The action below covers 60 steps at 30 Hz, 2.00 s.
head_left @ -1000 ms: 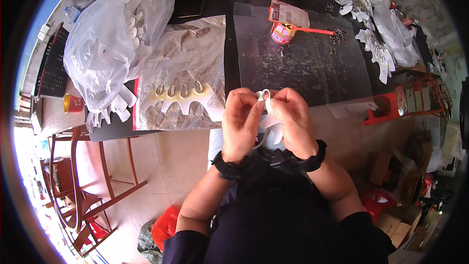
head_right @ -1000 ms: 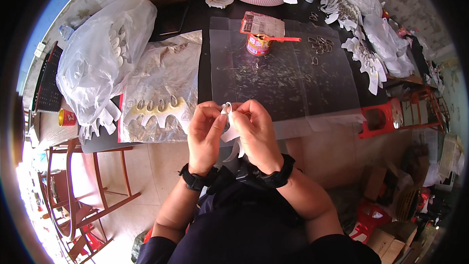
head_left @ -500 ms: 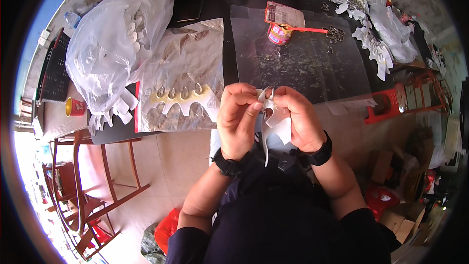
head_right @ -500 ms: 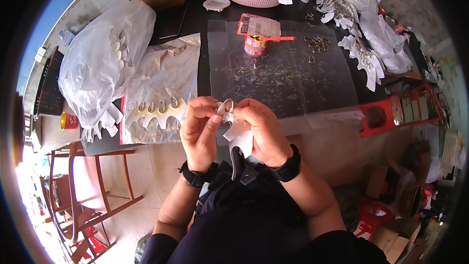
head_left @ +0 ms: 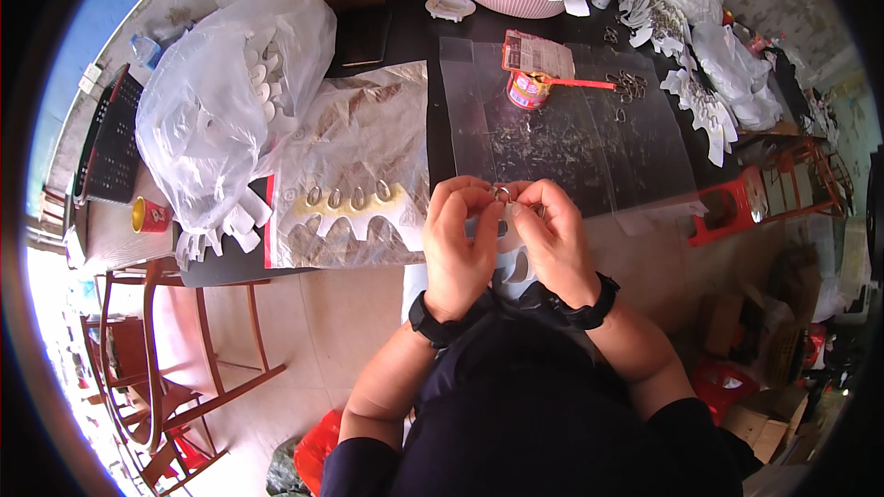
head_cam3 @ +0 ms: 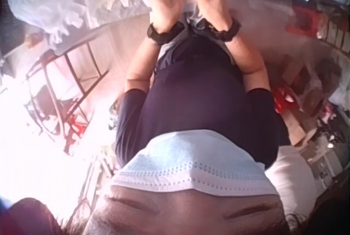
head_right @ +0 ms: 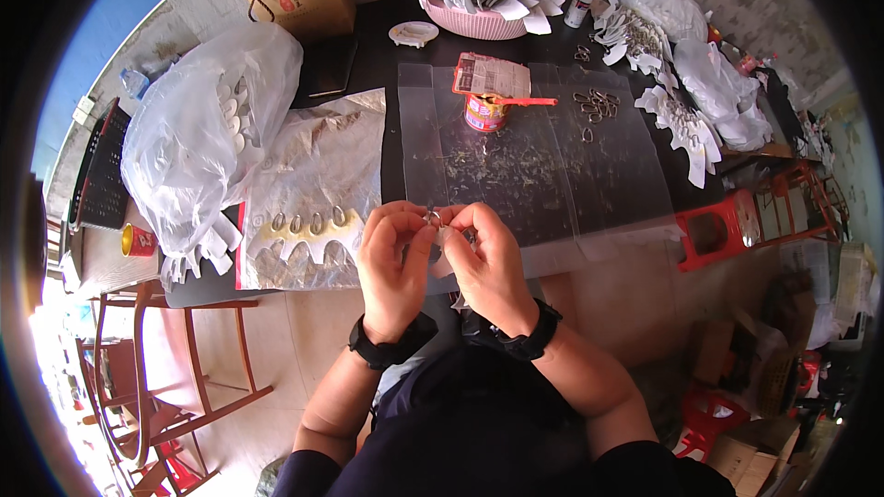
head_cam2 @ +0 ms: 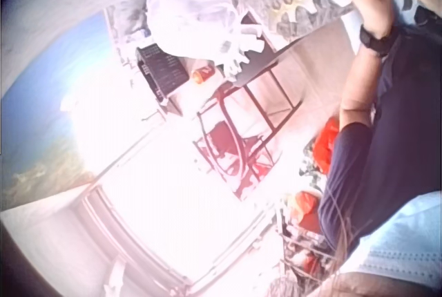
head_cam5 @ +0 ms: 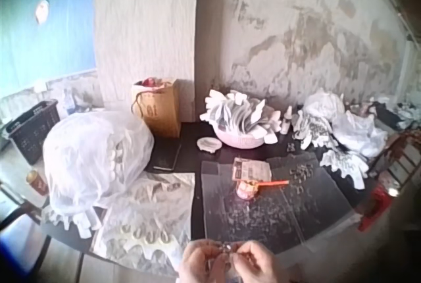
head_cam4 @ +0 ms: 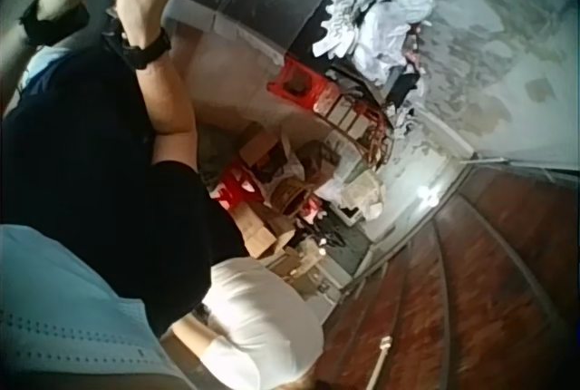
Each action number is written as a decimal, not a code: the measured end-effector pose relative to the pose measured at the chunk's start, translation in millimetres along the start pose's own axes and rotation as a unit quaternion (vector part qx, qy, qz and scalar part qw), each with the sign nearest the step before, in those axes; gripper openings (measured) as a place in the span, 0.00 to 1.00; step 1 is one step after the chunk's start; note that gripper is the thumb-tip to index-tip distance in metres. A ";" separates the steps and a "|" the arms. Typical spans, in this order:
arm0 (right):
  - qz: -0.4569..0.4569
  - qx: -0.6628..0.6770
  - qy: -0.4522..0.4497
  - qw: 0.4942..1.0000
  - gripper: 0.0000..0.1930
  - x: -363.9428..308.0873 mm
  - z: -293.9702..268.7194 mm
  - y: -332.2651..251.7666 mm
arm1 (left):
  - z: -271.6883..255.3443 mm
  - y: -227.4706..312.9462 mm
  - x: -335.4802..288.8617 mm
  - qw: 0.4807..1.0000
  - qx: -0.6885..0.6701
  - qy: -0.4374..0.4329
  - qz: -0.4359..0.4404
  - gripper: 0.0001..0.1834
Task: Manually inserting and securing metal rings into pre-punched holes on a white shoe component.
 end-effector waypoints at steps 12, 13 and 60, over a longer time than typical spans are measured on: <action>0.014 0.053 -0.019 0.998 0.02 1.3 2.1 0.1 | 1.5 19.7 1.9 0.992 0.075 -0.023 0.101 0.08; 0.003 0.051 -0.020 0.998 0.01 1.7 1.7 -1.9 | 1.6 20.7 1.8 0.992 0.070 -0.024 0.103 0.09; 0.021 -0.036 -0.180 0.983 0.02 0.8 12.1 -31.4 | -19.1 40.5 2.8 0.995 0.074 -0.045 0.057 0.06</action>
Point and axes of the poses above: each hand's wrist, its own x-axis towards the middle knuckle, its own z-axis out of the palm, y = z × x, the point moved 9 cm from there along x, towards the middle knuckle, and after that the axes turned 4 degrees about x, right-handed, at the moved point
